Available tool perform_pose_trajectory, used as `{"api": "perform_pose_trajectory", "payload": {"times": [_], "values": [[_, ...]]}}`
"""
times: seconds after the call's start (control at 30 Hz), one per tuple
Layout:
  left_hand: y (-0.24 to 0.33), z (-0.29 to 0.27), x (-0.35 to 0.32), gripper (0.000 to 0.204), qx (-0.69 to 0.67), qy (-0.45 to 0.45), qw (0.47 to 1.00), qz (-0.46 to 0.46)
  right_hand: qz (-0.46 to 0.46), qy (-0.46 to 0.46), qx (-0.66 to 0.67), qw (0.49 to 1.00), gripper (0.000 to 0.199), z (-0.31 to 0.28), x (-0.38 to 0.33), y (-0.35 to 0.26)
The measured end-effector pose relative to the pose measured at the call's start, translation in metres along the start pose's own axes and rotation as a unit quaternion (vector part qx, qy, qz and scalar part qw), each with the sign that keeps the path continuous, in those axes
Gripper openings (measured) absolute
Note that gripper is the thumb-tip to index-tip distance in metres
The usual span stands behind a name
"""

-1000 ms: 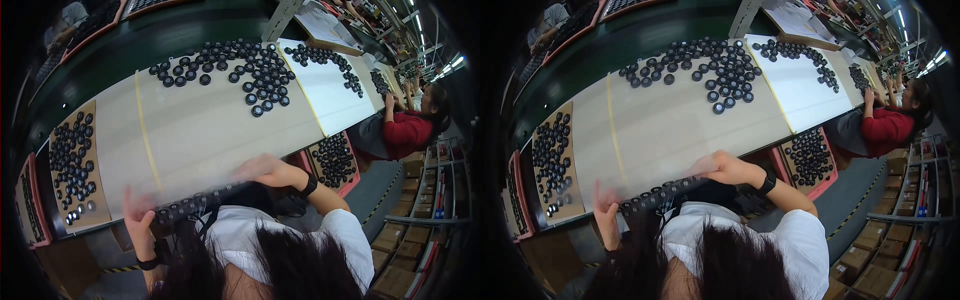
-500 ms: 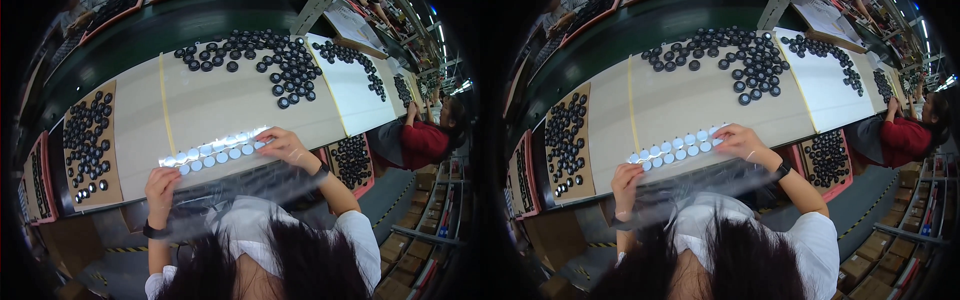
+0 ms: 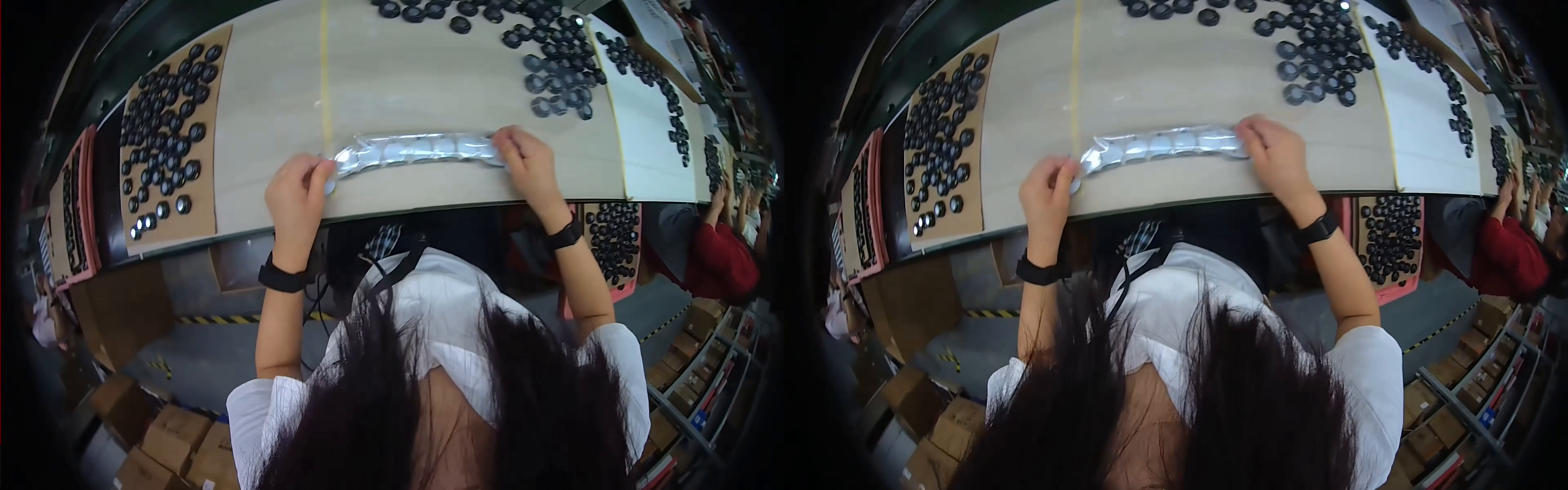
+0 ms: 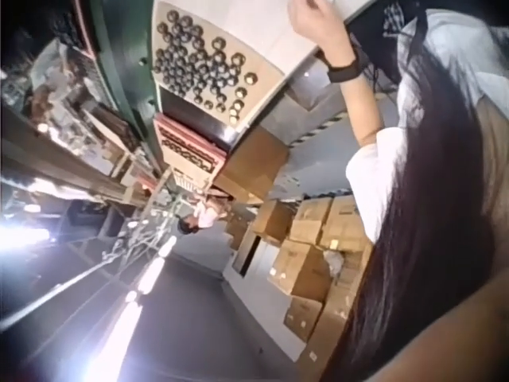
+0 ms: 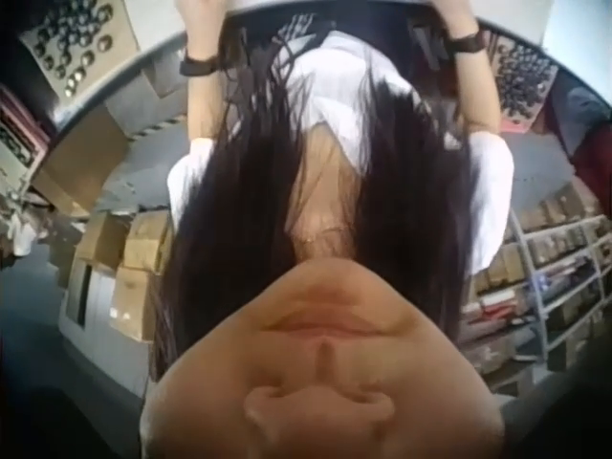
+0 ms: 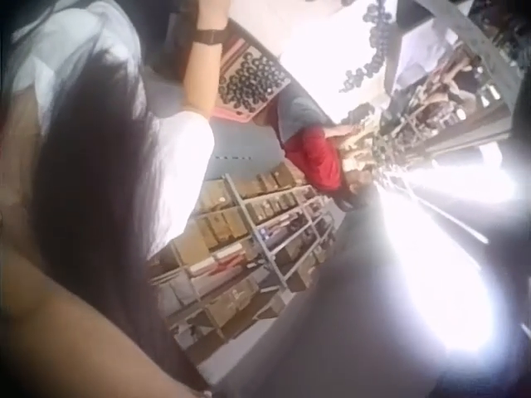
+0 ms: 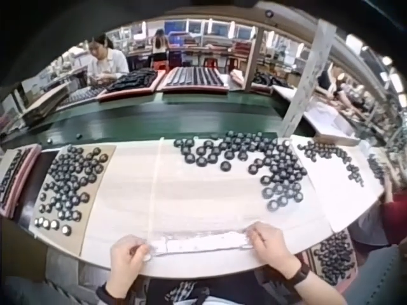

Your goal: The person peels a sticker from a sheet, presses it onto a small black electronic component, and places the component onto a plastic tray. This process is repeated until the tray is full, at which point the person sets it aside and begins a new sheet.

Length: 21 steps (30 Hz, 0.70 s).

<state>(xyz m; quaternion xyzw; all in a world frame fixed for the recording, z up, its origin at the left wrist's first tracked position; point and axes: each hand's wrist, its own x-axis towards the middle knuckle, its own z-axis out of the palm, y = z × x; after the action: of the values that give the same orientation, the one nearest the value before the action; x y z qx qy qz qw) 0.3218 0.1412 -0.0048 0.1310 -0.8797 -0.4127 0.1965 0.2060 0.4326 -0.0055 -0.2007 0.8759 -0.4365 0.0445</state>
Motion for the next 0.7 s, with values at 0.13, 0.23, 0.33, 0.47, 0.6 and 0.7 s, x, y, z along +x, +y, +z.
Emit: {"api": "perform_pose_trajectory", "payload": {"times": [0.13, 0.23, 0.33, 0.47, 0.6, 0.7], "values": [[0.000, -0.001, 0.005, 0.021, -0.046, -0.035, 0.998, -0.001, -0.020, -0.015, -0.025, 0.999, 0.016, -0.001, 0.000, -0.003], [-0.002, -0.003, 0.007, 0.026, -0.050, -0.054, 0.997, -0.011, 0.027, -0.050, 0.000, 0.998, 0.020, -0.004, 0.005, -0.013], [0.001, -0.004, 0.005, 0.030, -0.030, -0.064, 0.996, -0.047, 0.099, -0.089, 0.017, 0.991, 0.025, -0.006, 0.007, -0.015], [0.008, -0.002, -0.002, 0.034, -0.022, -0.054, 0.997, -0.045, 0.097, -0.118, 0.072, 0.986, 0.029, -0.009, 0.004, -0.005], [0.007, -0.002, -0.008, 0.032, -0.036, -0.045, 0.998, 0.016, 0.113, -0.139, 0.068, 0.982, 0.028, -0.011, -0.003, -0.004], [0.007, -0.002, -0.012, 0.032, 0.021, -0.044, 0.998, 0.034, 0.115, -0.116, 0.059, 0.985, 0.029, -0.011, -0.008, -0.005]]}}
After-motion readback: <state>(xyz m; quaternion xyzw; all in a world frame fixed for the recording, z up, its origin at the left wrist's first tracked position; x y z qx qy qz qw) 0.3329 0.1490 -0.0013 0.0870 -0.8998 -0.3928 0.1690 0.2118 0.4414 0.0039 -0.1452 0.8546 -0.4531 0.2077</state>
